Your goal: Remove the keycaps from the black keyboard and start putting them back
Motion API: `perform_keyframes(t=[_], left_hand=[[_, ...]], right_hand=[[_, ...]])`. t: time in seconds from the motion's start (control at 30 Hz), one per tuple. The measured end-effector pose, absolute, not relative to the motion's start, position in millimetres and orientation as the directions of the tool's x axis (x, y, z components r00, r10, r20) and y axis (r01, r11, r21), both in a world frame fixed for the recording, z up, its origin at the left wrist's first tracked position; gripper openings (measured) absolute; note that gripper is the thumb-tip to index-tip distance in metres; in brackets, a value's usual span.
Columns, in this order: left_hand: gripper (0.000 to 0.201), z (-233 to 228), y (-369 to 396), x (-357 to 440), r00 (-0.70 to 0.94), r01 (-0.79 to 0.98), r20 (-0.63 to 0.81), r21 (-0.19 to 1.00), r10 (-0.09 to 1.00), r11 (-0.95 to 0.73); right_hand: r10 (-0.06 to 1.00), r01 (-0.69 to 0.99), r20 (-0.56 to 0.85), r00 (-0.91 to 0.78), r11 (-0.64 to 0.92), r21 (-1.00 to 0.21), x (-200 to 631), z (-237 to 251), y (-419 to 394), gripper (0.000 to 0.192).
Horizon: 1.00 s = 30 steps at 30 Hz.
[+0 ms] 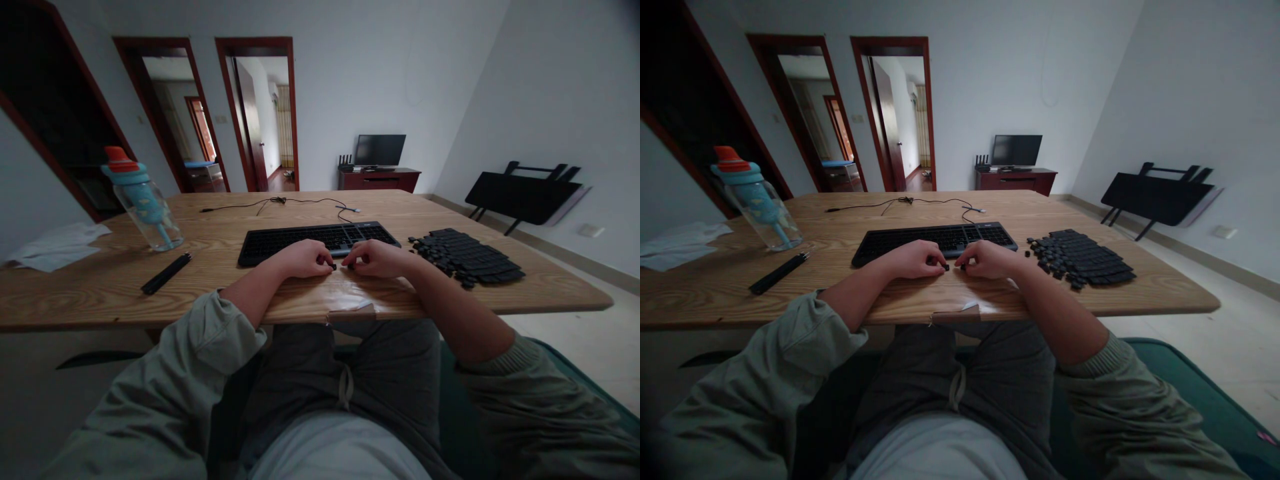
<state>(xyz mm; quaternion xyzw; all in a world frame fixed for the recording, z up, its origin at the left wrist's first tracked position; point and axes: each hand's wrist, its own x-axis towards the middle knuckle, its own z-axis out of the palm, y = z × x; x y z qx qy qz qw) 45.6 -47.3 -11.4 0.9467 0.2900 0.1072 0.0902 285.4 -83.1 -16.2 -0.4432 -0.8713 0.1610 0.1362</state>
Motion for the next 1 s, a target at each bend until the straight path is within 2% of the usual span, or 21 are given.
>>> perform_keyframes(t=[0.13, 0.43, 0.77, 1.0], left_hand=[[0.024, -11.0, -45.9, 43.8, 0.807, 0.529, 0.149, 0.25, 0.572, -0.811], [0.028, -13.2, -44.2, 42.5, 0.798, 0.525, 0.148, 0.302, 0.584, -0.795], [0.026, -12.9, -43.3, 41.7, 0.797, 0.53, 0.14, 0.303, 0.588, -0.792], [0.03, -14.6, -43.1, 41.7, 0.791, 0.529, 0.153, 0.317, 0.593, -0.787]], right_hand=[[0.833, 0.722, 0.099, -0.544, 0.525, -0.45, 286.0, -18.0, -82.7, 0.051], [0.847, 0.744, 0.077, -0.527, 0.503, -0.441, 286.9, -17.2, -83.1, 0.028], [0.807, 0.708, 0.095, -0.583, 0.562, -0.428, 286.1, -16.6, -82.1, 0.031], [0.88, 0.749, 0.177, -0.441, 0.469, -0.468, 286.1, -19.6, -80.2, 0.033]])
